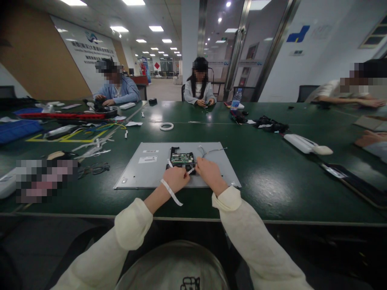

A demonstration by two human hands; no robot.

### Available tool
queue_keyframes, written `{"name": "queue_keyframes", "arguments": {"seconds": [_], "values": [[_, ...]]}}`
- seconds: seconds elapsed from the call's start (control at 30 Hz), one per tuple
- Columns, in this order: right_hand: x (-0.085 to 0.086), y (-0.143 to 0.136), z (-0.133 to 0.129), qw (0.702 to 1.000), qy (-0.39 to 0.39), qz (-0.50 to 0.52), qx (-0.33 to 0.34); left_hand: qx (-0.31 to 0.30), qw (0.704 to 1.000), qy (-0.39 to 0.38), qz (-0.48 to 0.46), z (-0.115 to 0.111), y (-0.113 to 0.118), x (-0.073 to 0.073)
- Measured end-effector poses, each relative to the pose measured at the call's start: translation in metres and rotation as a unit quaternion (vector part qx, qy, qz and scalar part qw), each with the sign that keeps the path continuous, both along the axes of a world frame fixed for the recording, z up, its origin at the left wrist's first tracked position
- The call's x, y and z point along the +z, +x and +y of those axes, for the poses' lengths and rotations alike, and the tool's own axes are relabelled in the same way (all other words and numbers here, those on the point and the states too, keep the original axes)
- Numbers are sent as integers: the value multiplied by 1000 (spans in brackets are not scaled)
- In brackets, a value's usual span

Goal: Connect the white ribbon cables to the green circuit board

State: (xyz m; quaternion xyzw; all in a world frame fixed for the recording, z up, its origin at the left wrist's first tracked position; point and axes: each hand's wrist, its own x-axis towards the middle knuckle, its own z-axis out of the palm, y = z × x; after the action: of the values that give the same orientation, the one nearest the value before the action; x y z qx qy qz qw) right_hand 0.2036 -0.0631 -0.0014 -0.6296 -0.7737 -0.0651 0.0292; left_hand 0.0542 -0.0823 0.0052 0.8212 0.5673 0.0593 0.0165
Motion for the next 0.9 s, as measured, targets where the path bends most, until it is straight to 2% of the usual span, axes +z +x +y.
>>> {"name": "queue_keyframes", "arguments": {"seconds": [0.17,0.37,0.67,0.73,0.8,0.9], "values": [[-2,3,3,999,1,43,-21,10,1000,-22,8,-3,-1,2],[-1,6,7,994,-15,84,-66,18,999,-25,17,-1,-3,2],[0,10,6,988,5,116,-98,12,1000,-13,25,-7,-9,3],[2,10,6,984,25,156,-83,12,999,-20,25,-8,-11,5],[5,8,5,972,47,229,-39,16,999,-26,20,-6,-14,9],[9,4,3,930,57,361,44,31,999,-16,3,1,-17,21]]}}
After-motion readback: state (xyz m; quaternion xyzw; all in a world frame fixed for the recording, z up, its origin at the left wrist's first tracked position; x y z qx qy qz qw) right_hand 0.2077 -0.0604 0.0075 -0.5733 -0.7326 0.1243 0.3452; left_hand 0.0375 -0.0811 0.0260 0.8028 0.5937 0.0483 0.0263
